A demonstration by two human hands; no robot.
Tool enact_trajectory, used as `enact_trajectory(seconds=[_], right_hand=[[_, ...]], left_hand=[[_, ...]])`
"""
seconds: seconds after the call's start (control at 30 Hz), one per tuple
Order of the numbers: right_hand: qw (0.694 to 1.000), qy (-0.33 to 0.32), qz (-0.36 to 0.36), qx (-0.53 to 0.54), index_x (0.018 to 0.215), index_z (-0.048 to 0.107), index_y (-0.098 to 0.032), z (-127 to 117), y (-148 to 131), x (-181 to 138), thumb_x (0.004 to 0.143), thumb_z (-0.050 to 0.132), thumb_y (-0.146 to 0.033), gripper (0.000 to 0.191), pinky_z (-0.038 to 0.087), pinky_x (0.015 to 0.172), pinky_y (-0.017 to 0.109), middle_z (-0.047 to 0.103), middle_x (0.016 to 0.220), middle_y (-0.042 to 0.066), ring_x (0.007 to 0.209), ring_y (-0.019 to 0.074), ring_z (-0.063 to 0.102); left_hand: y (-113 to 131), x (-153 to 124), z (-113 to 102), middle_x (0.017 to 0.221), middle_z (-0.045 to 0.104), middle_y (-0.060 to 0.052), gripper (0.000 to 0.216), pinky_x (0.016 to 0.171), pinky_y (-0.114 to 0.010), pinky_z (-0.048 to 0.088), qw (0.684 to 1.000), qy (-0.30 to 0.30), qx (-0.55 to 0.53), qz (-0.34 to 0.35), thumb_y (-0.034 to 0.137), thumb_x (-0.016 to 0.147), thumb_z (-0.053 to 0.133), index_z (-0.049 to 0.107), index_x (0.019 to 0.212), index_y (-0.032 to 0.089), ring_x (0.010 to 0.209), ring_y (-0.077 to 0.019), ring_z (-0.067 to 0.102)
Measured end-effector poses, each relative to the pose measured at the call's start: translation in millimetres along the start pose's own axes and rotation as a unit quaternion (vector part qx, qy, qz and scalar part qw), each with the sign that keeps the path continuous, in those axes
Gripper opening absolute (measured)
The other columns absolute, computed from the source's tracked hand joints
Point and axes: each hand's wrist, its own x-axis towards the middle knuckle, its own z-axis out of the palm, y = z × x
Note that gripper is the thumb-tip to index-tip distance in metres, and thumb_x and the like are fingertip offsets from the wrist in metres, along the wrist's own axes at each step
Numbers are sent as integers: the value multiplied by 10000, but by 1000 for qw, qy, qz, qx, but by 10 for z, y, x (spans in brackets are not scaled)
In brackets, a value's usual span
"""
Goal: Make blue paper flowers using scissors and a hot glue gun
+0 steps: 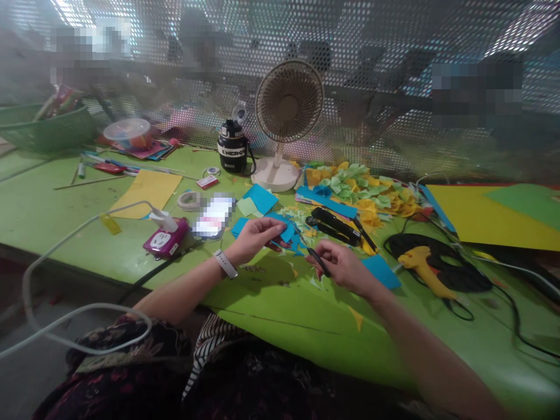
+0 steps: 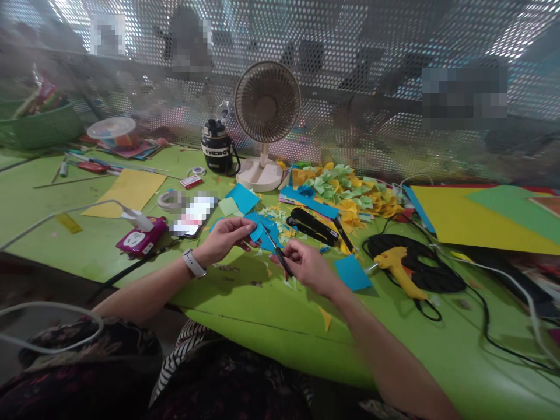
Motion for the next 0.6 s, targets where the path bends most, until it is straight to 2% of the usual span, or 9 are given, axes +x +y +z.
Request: enact_trajectory(seconds=[0.17,0.4,0.5,0.6], right_hand=[[1000,-5,9,-1,698,496,-219,-15,-49,-11,623,776,-686,550,417,497,261,515,544,-51,523,126,518],[1000,15,-16,-20,689,479,-215,-24,-25,-18,608,795,-676,564,372,486,241,519,557,-53,517,106,482],[998,36,-30,-35,689,478,-218,-54,-11,-21,625,777,-690,562,369,480,246,514,542,-49,507,114,488],[993,85,-55,-57,697,495,-220,-116,11,-6,653,742,-715,555,384,488,258,542,548,-27,518,133,515]], left_hand=[[11,4,-24,713,729,-35,499,552,-191,556,1000,-12,-15,5,546,686,825,670,901,123,620,-134,721],[-1,15,-57,708,724,-33,490,530,-172,534,1000,-30,-1,4,551,714,805,660,910,126,628,-133,724],[0,12,-43,728,729,-40,491,509,-167,525,999,-33,-2,-1,554,710,808,646,889,126,634,-139,727],[-4,14,-25,756,733,-41,488,486,-171,524,999,-30,-27,-15,533,690,833,635,888,133,659,-161,741]])
